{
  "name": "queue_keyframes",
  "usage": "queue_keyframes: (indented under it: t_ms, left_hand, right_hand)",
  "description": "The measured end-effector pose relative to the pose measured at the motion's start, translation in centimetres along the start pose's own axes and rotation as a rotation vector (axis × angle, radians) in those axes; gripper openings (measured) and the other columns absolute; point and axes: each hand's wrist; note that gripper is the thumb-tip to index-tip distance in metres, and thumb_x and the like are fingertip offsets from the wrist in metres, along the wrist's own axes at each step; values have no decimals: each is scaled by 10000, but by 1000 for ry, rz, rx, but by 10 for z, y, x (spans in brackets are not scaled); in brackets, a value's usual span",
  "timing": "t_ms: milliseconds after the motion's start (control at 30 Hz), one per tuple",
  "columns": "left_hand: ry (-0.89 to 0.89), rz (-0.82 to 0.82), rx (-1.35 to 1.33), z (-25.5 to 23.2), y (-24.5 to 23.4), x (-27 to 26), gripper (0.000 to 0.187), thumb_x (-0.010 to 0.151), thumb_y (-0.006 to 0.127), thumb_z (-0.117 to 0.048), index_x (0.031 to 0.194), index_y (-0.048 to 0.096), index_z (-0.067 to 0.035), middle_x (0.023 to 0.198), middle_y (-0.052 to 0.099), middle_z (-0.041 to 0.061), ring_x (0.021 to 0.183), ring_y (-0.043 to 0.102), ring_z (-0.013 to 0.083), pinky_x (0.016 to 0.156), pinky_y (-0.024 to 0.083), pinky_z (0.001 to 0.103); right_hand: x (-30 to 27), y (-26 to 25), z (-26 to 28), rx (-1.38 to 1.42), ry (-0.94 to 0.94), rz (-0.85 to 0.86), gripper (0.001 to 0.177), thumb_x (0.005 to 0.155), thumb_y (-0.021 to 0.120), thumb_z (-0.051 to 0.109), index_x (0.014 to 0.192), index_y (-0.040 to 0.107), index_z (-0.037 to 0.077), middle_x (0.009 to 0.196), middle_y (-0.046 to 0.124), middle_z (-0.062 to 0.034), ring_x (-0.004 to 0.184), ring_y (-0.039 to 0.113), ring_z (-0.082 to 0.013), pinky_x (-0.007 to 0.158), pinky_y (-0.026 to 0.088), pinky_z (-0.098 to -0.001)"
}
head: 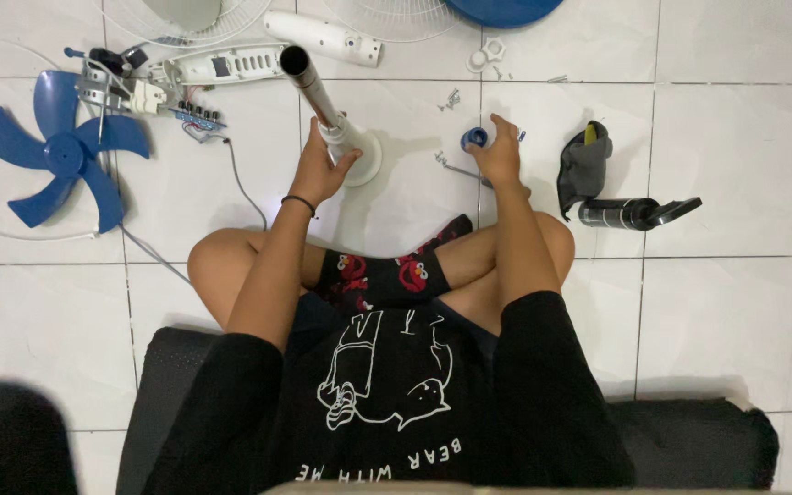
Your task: The person sits on the floor and assembles an electric fan. They use a screwdriver to tighten a screw on the blue fan cover, then insert a metal rod into the white base and wipe the base with a cloth before inserting the rod.
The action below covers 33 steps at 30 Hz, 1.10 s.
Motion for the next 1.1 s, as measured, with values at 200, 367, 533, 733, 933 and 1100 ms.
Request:
queue_keyframes:
  t_ms: [200, 367, 533, 733, 933, 1100]
  left_hand:
    - [-9, -9, 0, -4, 1, 0, 680, 905, 814, -108, 1458, 420, -67, 1332, 610, 137, 1265, 609, 285, 1062, 497, 393]
    - [-98, 22, -47, -5, 0, -1, 684, 906, 793, -137, 1473, 412, -109, 1323, 620, 113, 1250, 626, 260, 1030, 528, 381]
    - [-69, 27, -12, -4, 1, 0, 698, 924, 805, -146, 1478, 381, -118, 1344, 626, 126, 1287, 621, 293, 1058, 520, 417]
    - [93, -119, 24, -1, -2, 0, 983, 818, 888, -132, 1520, 208, -25, 1502, 381, 231, 1399, 401, 390, 1114, 388, 510]
    - [214, -587, -164, -12, 12, -31, 725, 962, 852, -78, 1484, 349, -70, 1426, 418, 120, 1299, 473, 241, 1158, 425, 420]
    - [184, -227, -462, -41, 27, -62, 550, 1048, 727, -110, 1520, 455, -35, 1359, 590, 127, 1210, 607, 200, 1088, 541, 349]
  right_hand:
    - [-2, -1, 12, -65, 152, 124, 524, 774, 866, 158, 1246, 656, 65, 1226, 671, -160, 1100, 654, -351, 931, 527, -430]
    - [10, -29, 47, 913, 421, 168, 433, 919, 763, 271, 1240, 627, 15, 1091, 720, -128, 957, 727, -221, 898, 604, -376]
    - [6, -68, 113, 1788, 267, 443, 605, 1044, 596, 473, 1384, 579, -28, 1084, 710, -133, 954, 714, -236, 907, 589, -375]
    - [-1, -95, 197, 1849, 164, 605, 681, 1063, 581, 496, 1511, 477, -7, 1127, 702, -136, 1009, 703, -230, 920, 578, -361]
    - [-19, -111, 236, 1607, -15, 644, 707, 1002, 718, 306, 1568, 371, 65, 1266, 650, -120, 1144, 670, -225, 975, 555, -359]
    - [-36, -111, 238, 1049, -264, 624, 697, 940, 824, 90, 1530, 461, 16, 1352, 615, -76, 1212, 613, -171, 1068, 531, -338]
Point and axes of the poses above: each hand's wrist, its own x-axis towards the middle knuckle, its own y-axis out of the palm, z = x × y
